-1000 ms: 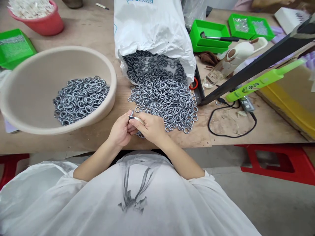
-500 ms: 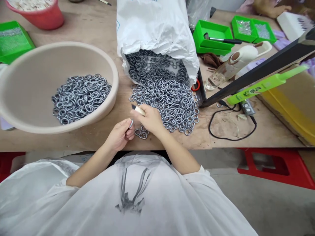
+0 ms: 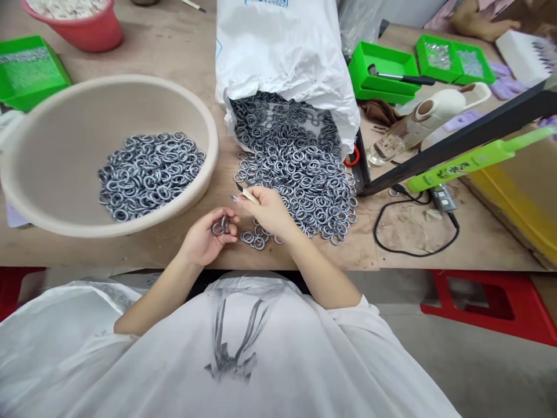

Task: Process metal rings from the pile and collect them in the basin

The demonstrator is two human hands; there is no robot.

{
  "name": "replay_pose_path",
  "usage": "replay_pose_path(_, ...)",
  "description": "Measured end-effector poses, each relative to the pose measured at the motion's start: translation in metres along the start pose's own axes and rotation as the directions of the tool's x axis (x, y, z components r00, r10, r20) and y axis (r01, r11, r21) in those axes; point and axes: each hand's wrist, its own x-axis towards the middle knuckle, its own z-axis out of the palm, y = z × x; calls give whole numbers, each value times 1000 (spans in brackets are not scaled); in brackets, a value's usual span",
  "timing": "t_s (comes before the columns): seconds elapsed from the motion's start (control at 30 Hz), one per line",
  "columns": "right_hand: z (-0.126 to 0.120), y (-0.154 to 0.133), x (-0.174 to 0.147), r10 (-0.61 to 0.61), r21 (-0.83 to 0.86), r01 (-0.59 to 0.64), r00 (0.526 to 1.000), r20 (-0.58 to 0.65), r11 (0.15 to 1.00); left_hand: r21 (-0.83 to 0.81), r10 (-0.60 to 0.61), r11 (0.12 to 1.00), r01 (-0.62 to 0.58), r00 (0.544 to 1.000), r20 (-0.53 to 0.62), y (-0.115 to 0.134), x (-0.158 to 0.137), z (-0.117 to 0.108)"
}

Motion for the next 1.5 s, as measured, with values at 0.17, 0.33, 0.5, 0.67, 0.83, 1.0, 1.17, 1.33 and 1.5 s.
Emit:
replay_pose_path(0.17, 14, -2, -31, 60, 472, -77, 997, 52, 878, -36, 48, 998, -46, 998, 46, -7, 4, 26)
replay_pose_path(0.33, 7, 4, -37, -10, 385, 57, 992, -122, 921, 25, 84, 996, -87, 992, 97, -9, 2, 34)
replay_pose_path(0.5, 1, 6, -35, -19, 352, 20, 1000, -6, 936, 82, 71, 993, -83, 987, 143, -13, -1, 36)
replay_pose_path(0.67, -1, 5, -34, -7, 264, 40, 992, -126, 964, 58, 64, 995, -76, 980, 188, -12, -4, 38)
replay_pose_path(0.83, -11, -5, -47, -177, -240, 154, 981, -76, 959, 32, 92, 995, -97, 987, 130, -8, -6, 38)
replay_pose_path(1.0, -11, -13, -58, -219, -454, 203, 976, 17, 868, 42, 87, 995, -93, 989, 120, -7, -6, 37)
replay_pose_path(1.17, -6, -11, -55, -189, -422, 188, 981, 41, 887, 88, 41, 994, -59, 980, 193, -1, -7, 30)
replay_pose_path(1.33, -17, 4, -35, -94, -495, -31, 970, -226, 868, 142, -67, 990, 23, 947, 313, -3, -19, 26)
replay_pose_path(1.5, -22, 13, -14, -14, -665, -134, 977, -213, 734, 206, 45, 974, -89, 977, 208, -3, -21, 17)
